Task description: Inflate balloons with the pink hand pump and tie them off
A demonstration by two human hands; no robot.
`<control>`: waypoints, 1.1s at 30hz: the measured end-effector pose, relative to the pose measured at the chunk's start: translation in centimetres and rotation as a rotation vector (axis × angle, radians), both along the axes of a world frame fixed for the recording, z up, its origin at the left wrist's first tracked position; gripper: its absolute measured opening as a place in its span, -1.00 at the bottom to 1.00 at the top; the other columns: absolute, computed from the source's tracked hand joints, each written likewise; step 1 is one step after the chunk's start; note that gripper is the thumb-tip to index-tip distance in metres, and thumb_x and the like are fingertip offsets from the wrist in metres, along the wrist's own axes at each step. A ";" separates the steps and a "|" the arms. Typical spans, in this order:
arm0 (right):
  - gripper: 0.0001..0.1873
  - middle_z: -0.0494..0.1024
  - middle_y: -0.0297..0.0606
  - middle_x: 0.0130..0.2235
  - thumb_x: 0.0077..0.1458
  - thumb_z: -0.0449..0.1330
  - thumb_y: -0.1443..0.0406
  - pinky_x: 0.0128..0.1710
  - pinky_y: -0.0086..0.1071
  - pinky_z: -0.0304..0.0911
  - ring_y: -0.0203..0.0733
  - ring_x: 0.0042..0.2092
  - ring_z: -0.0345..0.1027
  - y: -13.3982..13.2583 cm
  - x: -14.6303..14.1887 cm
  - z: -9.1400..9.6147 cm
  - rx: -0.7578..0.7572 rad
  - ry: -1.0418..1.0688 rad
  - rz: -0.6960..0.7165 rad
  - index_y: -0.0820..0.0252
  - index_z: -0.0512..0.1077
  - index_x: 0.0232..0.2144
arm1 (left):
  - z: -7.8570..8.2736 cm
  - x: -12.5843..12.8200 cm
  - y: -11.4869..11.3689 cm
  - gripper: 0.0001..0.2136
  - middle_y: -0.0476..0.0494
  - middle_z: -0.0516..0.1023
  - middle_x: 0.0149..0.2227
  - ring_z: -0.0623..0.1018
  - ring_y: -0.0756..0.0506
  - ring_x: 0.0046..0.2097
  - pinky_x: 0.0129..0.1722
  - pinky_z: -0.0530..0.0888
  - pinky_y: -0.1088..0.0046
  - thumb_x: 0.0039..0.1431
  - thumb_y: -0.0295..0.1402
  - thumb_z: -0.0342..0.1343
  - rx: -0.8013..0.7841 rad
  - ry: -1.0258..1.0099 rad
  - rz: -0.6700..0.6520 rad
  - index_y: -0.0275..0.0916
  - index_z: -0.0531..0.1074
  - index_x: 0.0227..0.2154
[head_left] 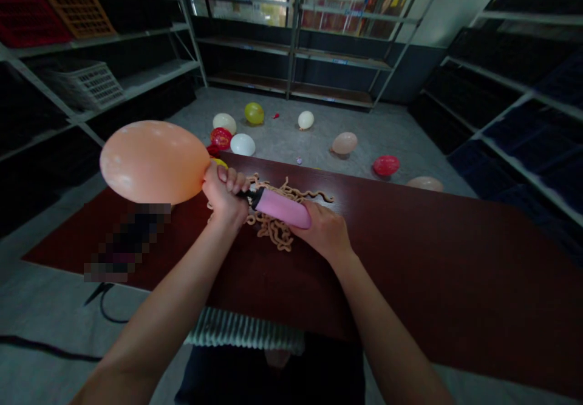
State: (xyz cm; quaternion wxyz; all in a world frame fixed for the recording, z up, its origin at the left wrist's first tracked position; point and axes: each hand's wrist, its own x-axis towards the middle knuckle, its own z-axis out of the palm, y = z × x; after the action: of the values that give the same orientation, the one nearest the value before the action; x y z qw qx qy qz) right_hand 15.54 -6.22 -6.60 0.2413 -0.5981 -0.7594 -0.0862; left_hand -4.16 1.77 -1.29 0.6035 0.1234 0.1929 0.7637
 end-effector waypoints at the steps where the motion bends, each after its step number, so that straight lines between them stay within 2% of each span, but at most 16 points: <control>1: -0.52 0.66 -0.12 -0.16 0.03 0.33 0.01 -0.28 -0.31 0.31 -0.05 -0.23 0.55 0.1 0.0 0.1 0.011 0.014 0.009 0.20 0.49 -0.10 | 0.1 -0.2 0.1 -0.54 0.13 -0.08 -0.73 0.02 0.08 -0.74 -0.72 0.06 0.54 0.42 -0.34 -0.05 -0.002 -0.004 0.000 -0.21 -0.03 -0.64; 7: -0.47 0.66 -0.14 -0.15 0.06 0.31 -0.05 -0.24 -0.34 0.31 -0.05 -0.17 0.54 0.3 -0.2 0.3 0.023 0.023 0.017 0.20 0.49 -0.08 | -0.2 -0.6 0.6 -0.51 0.15 -0.06 -0.71 0.05 0.09 -0.73 -0.71 0.08 0.54 0.32 -0.26 0.15 0.018 -0.014 0.019 -0.21 0.00 -0.61; 14: -0.47 0.63 -0.10 -0.09 0.10 0.29 -0.01 -0.25 -0.33 0.30 -0.07 -0.14 0.52 0.5 1.5 0.0 0.105 -0.064 -0.007 0.22 0.47 -0.02 | -0.4 -1.8 1.8 -0.61 0.14 -0.02 -0.71 0.04 0.09 -0.73 -0.70 0.04 0.53 0.39 -0.42 -0.09 -0.039 -0.046 0.139 -0.20 0.03 -0.60; 17: -0.49 0.63 -0.11 -0.13 0.14 0.26 -0.03 -0.27 -0.32 0.27 -0.06 -0.16 0.51 0.2 2.6 0.2 0.141 -0.118 -0.016 0.21 0.47 -0.03 | -0.4 -2.8 2.2 -0.62 0.13 -0.02 -0.71 0.05 0.08 -0.73 -0.68 0.03 0.52 0.37 -0.45 -0.11 -0.032 -0.056 0.164 -0.20 0.03 -0.61; 21: -0.51 0.61 -0.10 -0.16 0.18 0.21 -0.05 -0.27 -0.31 0.24 -0.05 -0.18 0.48 0.0 4.2 0.5 0.174 -0.166 -0.043 0.21 0.47 -0.06 | -0.2 -4.2 2.6 -0.58 0.13 -0.03 -0.71 0.04 0.07 -0.72 -0.66 0.04 0.49 0.36 -0.40 -0.02 0.027 -0.016 0.180 -0.19 -0.01 -0.62; 28: -0.52 0.59 -0.11 -0.17 0.19 0.19 -0.04 -0.22 -0.30 0.26 -0.03 -0.14 0.45 -0.2 5.4 0.7 0.144 -0.131 -0.057 0.22 0.47 -0.07 | 0.5 -6.7 2.5 -0.48 0.14 -0.07 -0.71 0.03 0.09 -0.71 -0.64 0.07 0.48 0.36 -0.16 0.10 0.005 0.098 0.151 -0.20 -0.01 -0.62; 30: -0.51 0.60 -0.11 -0.17 0.18 0.20 -0.04 -0.20 -0.30 0.26 -0.03 -0.14 0.46 -0.3 5.2 0.6 0.119 -0.104 -0.044 0.22 0.46 -0.06 | 0.6 -7.0 2.5 -0.48 0.13 -0.08 -0.71 0.01 0.08 -0.71 -0.64 0.05 0.46 0.38 -0.15 0.08 0.024 0.074 0.142 -0.20 -0.02 -0.62; 33: -0.49 0.61 -0.09 -0.16 0.16 0.21 -0.04 -0.20 -0.28 0.27 -0.02 -0.16 0.48 -0.3 4.6 0.5 0.080 -0.087 -0.035 0.24 0.45 -0.04 | 0.9 -6.7 2.1 -0.51 0.11 -0.09 -0.71 -0.01 0.07 -0.70 -0.63 0.01 0.45 0.48 -0.20 -0.07 0.023 -0.020 0.151 -0.21 -0.01 -0.60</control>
State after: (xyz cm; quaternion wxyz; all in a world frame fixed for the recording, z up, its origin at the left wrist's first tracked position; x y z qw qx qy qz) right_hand 20.15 -6.57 -6.12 0.2303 -0.5970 -0.7544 -0.1463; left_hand -10.86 3.84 -0.43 0.5448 0.1077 0.1867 0.8104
